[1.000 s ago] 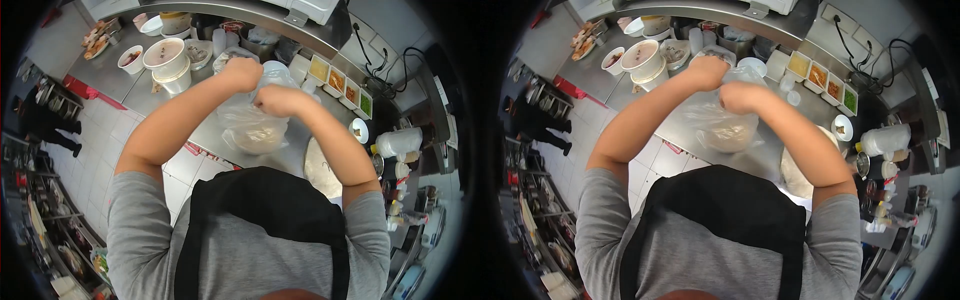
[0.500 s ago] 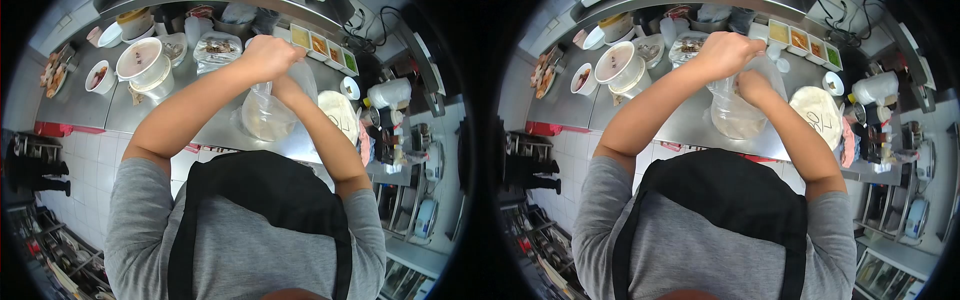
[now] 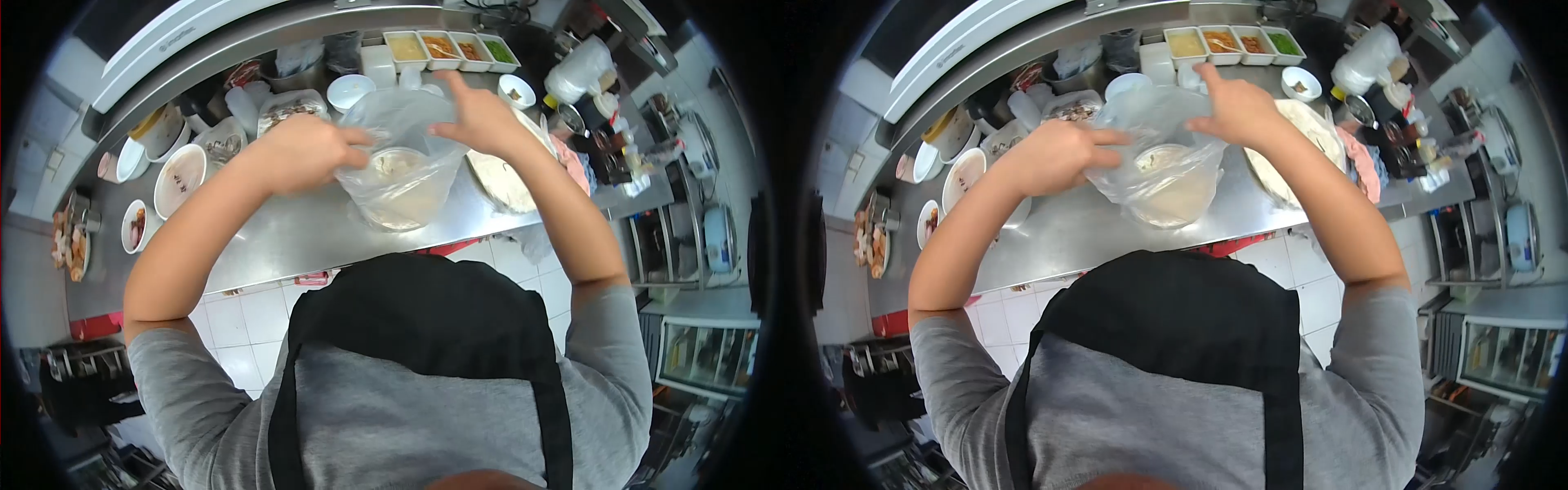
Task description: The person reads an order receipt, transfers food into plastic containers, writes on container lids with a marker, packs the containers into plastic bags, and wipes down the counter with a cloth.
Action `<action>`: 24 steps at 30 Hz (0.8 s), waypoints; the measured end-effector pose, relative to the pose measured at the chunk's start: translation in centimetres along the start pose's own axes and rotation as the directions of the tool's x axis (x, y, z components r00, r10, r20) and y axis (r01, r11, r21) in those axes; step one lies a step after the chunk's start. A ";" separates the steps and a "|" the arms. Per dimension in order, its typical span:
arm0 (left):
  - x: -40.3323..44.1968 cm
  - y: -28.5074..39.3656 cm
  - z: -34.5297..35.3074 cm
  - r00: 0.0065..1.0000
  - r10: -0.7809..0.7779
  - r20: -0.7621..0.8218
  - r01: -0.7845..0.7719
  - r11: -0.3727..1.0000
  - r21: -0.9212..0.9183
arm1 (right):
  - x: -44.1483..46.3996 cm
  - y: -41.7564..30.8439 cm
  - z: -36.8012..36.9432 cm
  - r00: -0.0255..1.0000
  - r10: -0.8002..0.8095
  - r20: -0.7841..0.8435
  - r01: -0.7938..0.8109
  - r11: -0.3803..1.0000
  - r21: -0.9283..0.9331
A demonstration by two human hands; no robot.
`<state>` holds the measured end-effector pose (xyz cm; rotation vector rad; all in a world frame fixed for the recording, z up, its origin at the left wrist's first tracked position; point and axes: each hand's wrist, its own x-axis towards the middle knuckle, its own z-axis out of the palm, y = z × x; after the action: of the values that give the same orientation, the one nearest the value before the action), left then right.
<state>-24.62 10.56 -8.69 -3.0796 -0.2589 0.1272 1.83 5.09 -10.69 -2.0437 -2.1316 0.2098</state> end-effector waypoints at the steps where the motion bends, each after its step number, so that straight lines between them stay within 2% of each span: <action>1: 0.0 -1.2 0.7 0.999 0.007 0.038 -0.006 0.999 -0.033 | 1.4 1.7 1.9 0.999 0.035 0.028 -0.034 0.998 -0.060; 3: -0.6 -1.9 0.2 0.998 -0.053 -0.028 0.050 0.994 -0.101 | 2.0 4.4 2.1 0.976 0.109 0.187 -0.105 0.994 -0.033; 5: -0.4 -1.5 -0.6 0.994 -0.062 -0.094 0.046 0.985 -0.167 | 1.5 5.6 2.5 0.972 0.111 0.207 -0.147 0.976 0.164; 6: -0.4 -1.0 -0.5 0.990 -0.070 -0.119 0.053 0.989 -0.139 | 1.0 5.8 2.7 0.970 0.113 0.216 -0.169 0.950 0.263; 7: -0.5 -0.8 -0.2 0.987 -0.066 -0.147 0.050 0.993 -0.106 | 0.4 5.2 3.0 0.919 0.210 0.334 -0.352 0.818 0.454; 8: -0.1 -0.8 -0.1 0.981 -0.043 -0.187 0.032 0.998 -0.062 | -0.6 5.0 3.8 0.907 0.164 0.388 -0.388 0.681 0.620; 9: -0.3 -0.5 -0.1 0.980 -0.080 -0.184 0.074 0.997 -0.039 | -0.9 4.6 3.7 0.908 0.127 0.400 -0.378 0.659 0.650; 11: -1.4 -0.3 -0.6 0.973 -0.123 -0.195 0.123 0.992 -0.013 | -0.4 5.2 1.9 0.963 0.154 0.220 -0.266 0.670 0.694; 12: -1.7 0.2 -1.0 0.955 -0.129 -0.266 0.129 0.991 -0.017 | -0.4 5.0 -0.2 0.979 0.163 0.122 -0.203 0.734 0.648; 14: -2.1 1.0 -1.9 0.942 -0.179 -0.285 0.185 0.983 -0.006 | 0.0 4.2 -2.2 0.995 0.093 -0.022 -0.070 0.865 0.498; 15: -2.1 1.5 -2.4 0.931 -0.173 -0.321 0.200 0.978 0.054 | 0.6 4.2 -2.5 0.995 0.076 -0.061 -0.035 0.859 0.510; 18: -1.7 2.2 -2.2 0.901 -0.210 -0.378 0.251 0.966 0.062 | 1.7 4.5 -3.4 0.991 0.074 -0.113 -0.011 0.879 0.478; 21: -0.5 3.2 -1.0 0.910 -0.243 -0.336 0.270 0.962 0.035 | 2.6 5.1 -3.2 0.988 0.043 -0.146 0.005 0.950 0.311; 24: 0.7 3.5 -0.6 0.883 -0.334 -0.329 0.341 0.939 -0.038 | 4.1 6.2 -3.5 0.983 0.087 -0.163 -0.038 0.959 0.282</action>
<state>-23.30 7.18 -8.33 -2.9079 -0.7586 -0.3956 8.48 9.37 -8.54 -1.8930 -1.8207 0.3083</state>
